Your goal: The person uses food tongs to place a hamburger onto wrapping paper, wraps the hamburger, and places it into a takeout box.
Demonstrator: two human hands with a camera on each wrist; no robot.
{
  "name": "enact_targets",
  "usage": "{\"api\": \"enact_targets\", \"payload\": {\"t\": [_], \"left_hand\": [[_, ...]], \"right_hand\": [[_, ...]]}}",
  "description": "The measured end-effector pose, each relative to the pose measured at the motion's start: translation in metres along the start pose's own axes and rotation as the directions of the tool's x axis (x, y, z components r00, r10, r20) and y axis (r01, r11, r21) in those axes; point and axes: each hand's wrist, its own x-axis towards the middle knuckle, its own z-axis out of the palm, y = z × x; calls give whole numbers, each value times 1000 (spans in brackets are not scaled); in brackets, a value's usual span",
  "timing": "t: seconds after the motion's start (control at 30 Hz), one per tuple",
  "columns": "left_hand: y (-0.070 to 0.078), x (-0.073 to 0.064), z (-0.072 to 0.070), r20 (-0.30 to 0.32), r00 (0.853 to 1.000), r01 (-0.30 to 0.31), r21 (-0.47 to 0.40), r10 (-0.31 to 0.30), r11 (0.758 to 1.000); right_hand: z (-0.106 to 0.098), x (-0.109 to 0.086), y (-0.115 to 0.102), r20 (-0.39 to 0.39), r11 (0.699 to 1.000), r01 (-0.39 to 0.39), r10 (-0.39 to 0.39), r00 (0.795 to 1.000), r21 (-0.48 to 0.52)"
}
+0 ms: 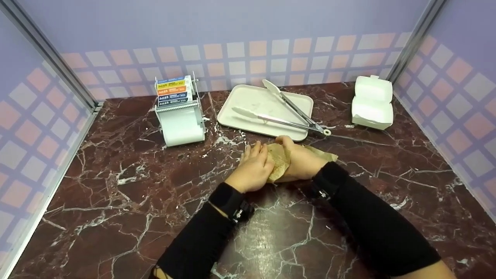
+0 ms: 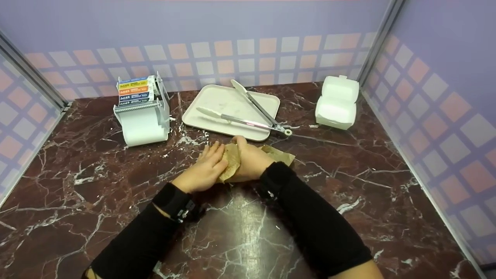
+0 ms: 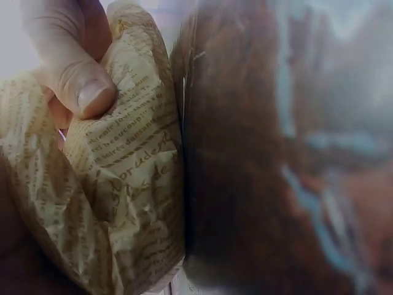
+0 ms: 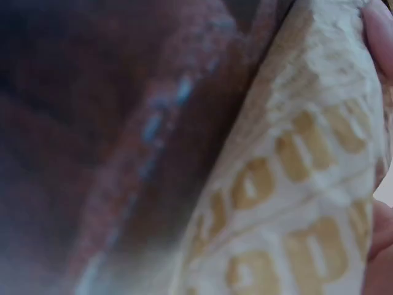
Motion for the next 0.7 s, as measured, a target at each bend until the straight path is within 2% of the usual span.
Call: {"api": "enact_targets", "payload": {"t": [0.03, 0.07, 0.27, 0.37, 0.43, 0.5, 0.6, 0.7], "left_hand": [[0, 1, 0, 3, 1000, 0, 21, 0, 1000], [1, 1, 0, 5, 1000, -1, 44, 1, 999], [5, 2, 2, 15, 1000, 6, 156, -9, 988], [7, 3, 2, 23, 1000, 8, 187, -12, 982], [8, 3, 2, 30, 1000, 2, 212, -8, 977], [8, 2, 1, 36, 999, -5, 230, -3, 973], [5, 2, -1, 67, 998, -38, 246, 22, 968], [-1, 3, -6, 121, 991, -82, 218, 57, 972]], "right_hand": [[0, -2, 0, -25, 993, -66, 69, 997, 94], [-1, -3, 0, -22, 990, -77, 80, 997, 114], [-11, -13, 6, 68, 980, -98, 87, 994, 176], [-17, -18, 8, 80, 966, -99, 82, 993, 239], [-18, -21, 7, 83, 974, -63, 46, 996, 218], [-18, -23, 6, 100, 990, -40, 27, 995, 134], [-15, -24, 4, 151, 999, -40, 44, 988, -31], [-13, -24, 3, 174, 993, -70, 85, 981, -93]]}}
